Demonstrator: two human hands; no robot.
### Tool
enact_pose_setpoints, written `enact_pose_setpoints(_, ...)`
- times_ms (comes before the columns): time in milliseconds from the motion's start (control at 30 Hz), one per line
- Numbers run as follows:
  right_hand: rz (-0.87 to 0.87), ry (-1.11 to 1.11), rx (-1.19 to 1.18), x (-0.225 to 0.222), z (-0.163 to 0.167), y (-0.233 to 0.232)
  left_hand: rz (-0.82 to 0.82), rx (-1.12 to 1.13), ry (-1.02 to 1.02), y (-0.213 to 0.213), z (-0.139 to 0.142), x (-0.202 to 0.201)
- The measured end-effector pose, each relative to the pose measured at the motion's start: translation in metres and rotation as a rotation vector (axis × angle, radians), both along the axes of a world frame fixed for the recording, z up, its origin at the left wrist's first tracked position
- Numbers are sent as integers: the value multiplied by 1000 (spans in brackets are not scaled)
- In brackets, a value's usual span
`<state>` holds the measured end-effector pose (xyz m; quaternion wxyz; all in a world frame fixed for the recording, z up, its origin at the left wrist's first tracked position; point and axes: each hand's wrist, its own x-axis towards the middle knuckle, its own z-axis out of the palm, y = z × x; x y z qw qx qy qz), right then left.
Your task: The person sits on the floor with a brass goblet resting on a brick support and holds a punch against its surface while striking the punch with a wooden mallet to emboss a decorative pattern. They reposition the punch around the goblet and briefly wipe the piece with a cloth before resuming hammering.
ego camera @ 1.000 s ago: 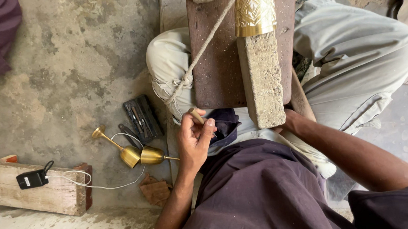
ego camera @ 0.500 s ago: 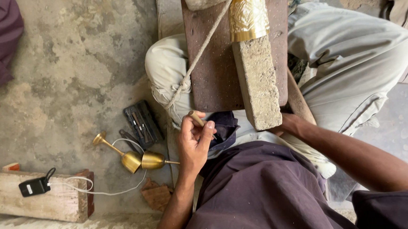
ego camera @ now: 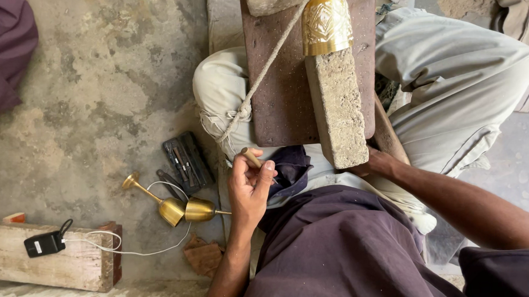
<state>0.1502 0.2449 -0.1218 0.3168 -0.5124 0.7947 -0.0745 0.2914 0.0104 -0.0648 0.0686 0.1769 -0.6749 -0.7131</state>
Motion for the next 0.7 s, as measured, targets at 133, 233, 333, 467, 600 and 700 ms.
enact_pose_setpoints(133,-163,-85,54,3,8,0,-11,-5,-1,3,-3,-1)
enact_pose_setpoints(233,-174,-116,105,2,3,1,0,33,-51,6,-4,-7)
enact_pose_setpoints(333,-158,-201,206,0,-8,1,-13,40,-36,7,-4,-12)
enact_pose_setpoints(467,-678,-806,250,-3,-18,-6,-36,12,-21,6,-2,-12)
enact_pose_setpoints(600,-83,-260,322,-4,-16,-5,-23,-1,19,0,-3,-12)
enact_pose_setpoints(700,713,449,456,-1,-12,-5,-1,-4,26,-3,-4,-11)
